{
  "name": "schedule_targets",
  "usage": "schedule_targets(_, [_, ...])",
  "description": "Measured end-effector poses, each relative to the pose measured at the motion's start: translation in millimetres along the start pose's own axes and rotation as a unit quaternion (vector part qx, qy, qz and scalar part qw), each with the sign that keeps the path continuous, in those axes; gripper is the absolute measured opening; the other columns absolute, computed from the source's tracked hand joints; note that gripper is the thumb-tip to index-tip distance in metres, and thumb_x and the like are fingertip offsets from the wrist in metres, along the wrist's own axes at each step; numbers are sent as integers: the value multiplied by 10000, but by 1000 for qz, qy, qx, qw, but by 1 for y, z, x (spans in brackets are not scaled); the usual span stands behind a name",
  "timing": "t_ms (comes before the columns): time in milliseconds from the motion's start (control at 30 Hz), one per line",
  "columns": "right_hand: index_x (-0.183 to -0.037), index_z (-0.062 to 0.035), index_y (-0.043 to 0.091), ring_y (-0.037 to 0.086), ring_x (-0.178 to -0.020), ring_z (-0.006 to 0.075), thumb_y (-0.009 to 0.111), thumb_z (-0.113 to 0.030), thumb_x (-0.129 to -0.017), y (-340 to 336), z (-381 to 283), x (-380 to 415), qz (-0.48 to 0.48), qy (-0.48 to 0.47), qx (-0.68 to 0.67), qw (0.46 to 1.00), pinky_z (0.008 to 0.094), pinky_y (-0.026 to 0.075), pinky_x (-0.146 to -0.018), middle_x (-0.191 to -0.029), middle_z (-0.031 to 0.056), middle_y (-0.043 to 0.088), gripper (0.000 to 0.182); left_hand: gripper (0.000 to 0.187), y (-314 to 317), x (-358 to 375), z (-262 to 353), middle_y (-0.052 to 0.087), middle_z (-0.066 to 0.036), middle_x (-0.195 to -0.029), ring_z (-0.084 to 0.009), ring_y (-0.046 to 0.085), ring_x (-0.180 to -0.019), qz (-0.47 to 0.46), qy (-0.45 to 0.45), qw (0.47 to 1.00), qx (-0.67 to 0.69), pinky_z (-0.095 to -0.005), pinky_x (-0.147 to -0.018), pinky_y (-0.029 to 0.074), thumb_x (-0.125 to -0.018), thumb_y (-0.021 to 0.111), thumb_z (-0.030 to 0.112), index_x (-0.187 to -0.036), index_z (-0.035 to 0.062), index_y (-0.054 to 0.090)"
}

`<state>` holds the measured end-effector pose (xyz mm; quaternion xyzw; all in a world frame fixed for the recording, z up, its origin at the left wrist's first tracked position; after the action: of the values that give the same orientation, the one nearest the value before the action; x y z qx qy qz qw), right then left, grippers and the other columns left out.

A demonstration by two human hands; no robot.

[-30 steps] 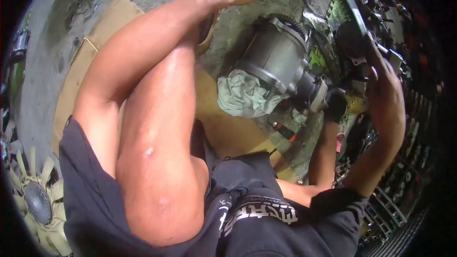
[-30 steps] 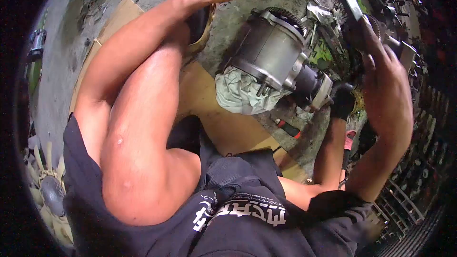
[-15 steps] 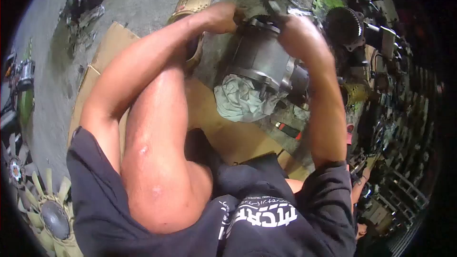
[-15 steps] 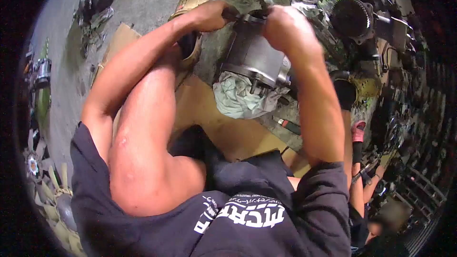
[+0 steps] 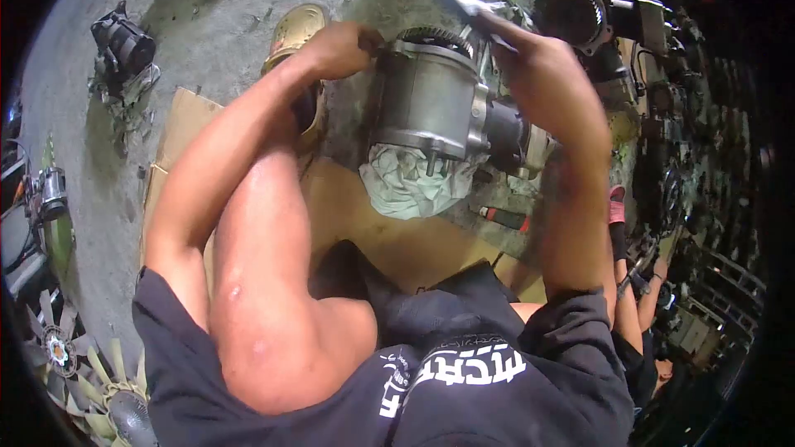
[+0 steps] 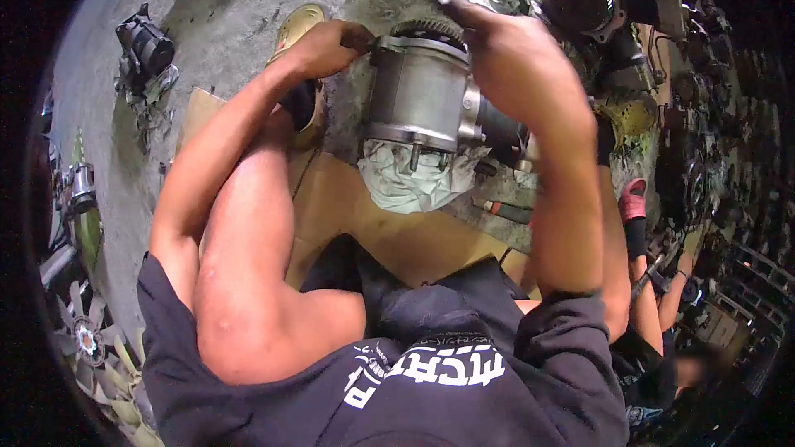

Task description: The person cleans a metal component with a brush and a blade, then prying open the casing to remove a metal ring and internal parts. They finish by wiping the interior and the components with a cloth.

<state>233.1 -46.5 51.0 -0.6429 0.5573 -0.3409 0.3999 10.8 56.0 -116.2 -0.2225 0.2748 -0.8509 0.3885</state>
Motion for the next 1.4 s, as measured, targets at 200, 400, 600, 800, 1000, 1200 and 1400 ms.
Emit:
schedule_targets(200, [-1238, -83, 691, 689, -730, 369, 556, -51, -852, 3, 25, 15, -30, 54, 31, 998, 432, 543, -663, -856, 244, 681, 410, 407, 1, -8, 0, 736, -185, -1083, -338, 702, -1032, 14, 9, 999, -48, -398, -916, 540, -764, 570, 84, -1138, 48, 726])
schedule_targets(400, [-1266, -68, 678, 612, -580, 204, 567, -90, -912, 6, 73, -39, -149, 145, 118, 971, 359, 517, -559, -718, 151, 670, 372, 342, 2, -10, -1, 742, -169, -1049, -268, 706, -991, 2, -4, 998, -63, -365, -895, 530, -817, 532, 27, -1112, 12, 706])
schedule_targets(600, [-1362, -81, 625, 501, -539, 112, 512, -123, -945, 60, 94, -4, -146, 93, 14, 985, 324, 436, -481, -691, 24, 593, 434, 318, -2, -7, 18, 740, -159, -1016, -263, 701, -950, -14, -10, 994, -107, -374, -881, 527, -820, 531, 32, -1086, 4, 701])
schedule_targets(800, [-1378, -101, 619, 478, -538, 90, 552, -147, -957, 21, 123, -7, -112, 145, -57, 981, 336, 435, -485, -662, 9, 567, 429, 329, -2, 3, 12, 732, -197, -1005, -367, 698, -964, 27, 24, 996, -77, -419, -851, 539, -786, 587, 82, -1084, 39, 720])
schedule_targets(1000, [-1393, -90, 596, 542, -511, 163, 557, -185, -979, 94, 119, -6, 8, 116, -17, 993, 349, 472, -486, -738, 123, 644, 426, 376, -1, -6, 19, 727, -192, -998, -283, 696, -955, 8, 44, 992, -117, -383, -871, 524, -807, 529, 9, -1155, 7, 669])
schedule_targets(1200, [-1385, -144, 601, 636, -583, 266, 581, -214, -938, 20, 110, 23, -20, 253, -124, 959, 396, 531, -624, -723, 231, 644, 453, 295, -4, 2, 21, 702, -195, -919, -279, 653, -829, 0, 30, 995, -95, -398, -780, 499, -810, 535, 7, -1081, 5, 652])
schedule_targets(1400, [-1396, -231, 603, 681, -863, 380, 575, -156, -891, 81, 106, 14, -33, 167, -10, 985, 400, 540, -836, -1004, 306, 673, 511, 312, -1, -2, 28, 714, -207, -991, -285, 675, -891, -5, 23, 994, -106, -392, -822, 507, -838, 537, 13, -1125, 12, 659])
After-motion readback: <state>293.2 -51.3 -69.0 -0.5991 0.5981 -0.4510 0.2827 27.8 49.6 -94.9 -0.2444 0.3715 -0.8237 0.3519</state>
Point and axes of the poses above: each hand's wrist, its own x-axis away from the middle knuckle, its own y-axis out of the palm, z = x × y, the point moved 4 cm from there along -x, towards the middle knuckle
